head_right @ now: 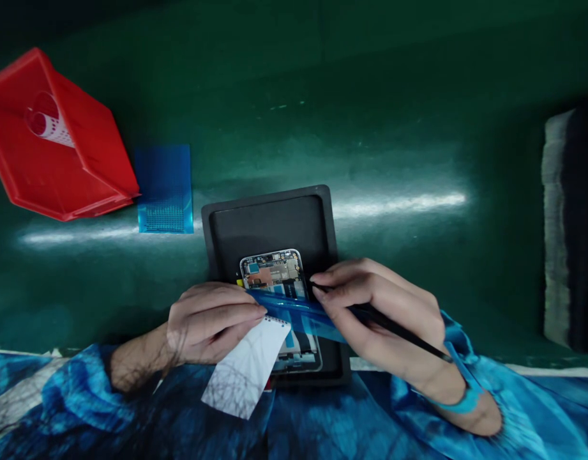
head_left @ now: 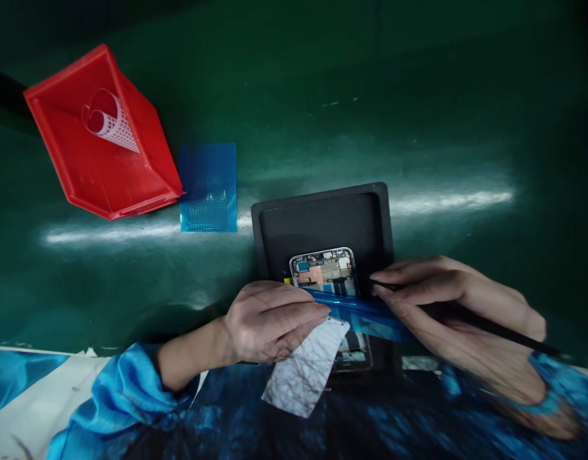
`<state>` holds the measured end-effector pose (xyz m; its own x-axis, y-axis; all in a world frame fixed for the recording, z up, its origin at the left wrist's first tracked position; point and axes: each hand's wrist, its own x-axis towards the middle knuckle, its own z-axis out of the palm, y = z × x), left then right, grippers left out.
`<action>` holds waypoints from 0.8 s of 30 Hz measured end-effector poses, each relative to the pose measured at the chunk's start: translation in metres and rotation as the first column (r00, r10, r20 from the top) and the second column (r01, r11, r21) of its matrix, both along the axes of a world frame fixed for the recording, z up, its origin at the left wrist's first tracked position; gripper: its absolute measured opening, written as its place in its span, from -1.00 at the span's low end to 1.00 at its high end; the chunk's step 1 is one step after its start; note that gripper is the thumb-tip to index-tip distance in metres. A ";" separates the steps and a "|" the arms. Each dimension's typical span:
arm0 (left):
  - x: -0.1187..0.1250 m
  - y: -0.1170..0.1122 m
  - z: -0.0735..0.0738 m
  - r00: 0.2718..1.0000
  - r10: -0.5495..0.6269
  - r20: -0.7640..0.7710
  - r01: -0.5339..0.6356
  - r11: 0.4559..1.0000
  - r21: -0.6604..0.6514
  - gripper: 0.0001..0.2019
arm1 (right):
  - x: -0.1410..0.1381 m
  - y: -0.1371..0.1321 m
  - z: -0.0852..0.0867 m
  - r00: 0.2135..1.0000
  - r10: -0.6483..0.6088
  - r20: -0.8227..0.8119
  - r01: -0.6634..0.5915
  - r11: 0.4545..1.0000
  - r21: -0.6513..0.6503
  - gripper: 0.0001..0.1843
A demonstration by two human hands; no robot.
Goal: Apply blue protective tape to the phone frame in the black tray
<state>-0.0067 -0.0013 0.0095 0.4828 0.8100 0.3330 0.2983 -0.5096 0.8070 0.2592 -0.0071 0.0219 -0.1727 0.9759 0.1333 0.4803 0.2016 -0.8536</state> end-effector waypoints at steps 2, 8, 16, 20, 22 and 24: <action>0.000 0.000 0.000 1.000 -0.002 -0.001 0.002 1.000 0.000 -0.95 | 0.000 -0.001 0.000 1.000 -0.001 0.000 0.001 1.000 -0.002 -0.72; 0.002 0.001 -0.001 1.000 0.010 0.019 -0.010 1.000 0.011 -0.96 | -0.001 0.001 0.000 1.000 0.019 -0.014 -0.019 1.000 0.009 -0.73; 0.001 0.002 -0.001 1.000 -0.008 0.030 0.008 1.000 -0.002 -0.97 | 0.018 -0.014 0.013 0.982 -0.187 0.022 0.187 0.981 -0.046 -0.83; -0.001 -0.001 -0.004 0.997 -0.037 0.072 0.035 0.999 0.026 -0.95 | 0.039 -0.013 0.014 0.970 -0.064 0.235 0.067 0.998 -0.004 -0.81; -0.004 -0.003 -0.005 0.993 -0.062 0.104 0.056 0.997 0.060 -0.92 | 0.046 -0.008 0.011 0.946 -0.051 0.320 0.034 0.998 0.057 -0.81; -0.008 -0.005 -0.004 0.988 -0.100 0.120 0.090 0.992 0.086 -0.87 | 0.050 -0.005 0.005 0.932 0.011 0.363 -0.046 0.995 0.087 -0.77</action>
<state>-0.0151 -0.0058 0.0057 0.5070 0.7308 0.4571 0.1464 -0.5956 0.7898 0.3092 -0.0116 0.0272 -0.2534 0.9562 0.1463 0.7459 0.2894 -0.5999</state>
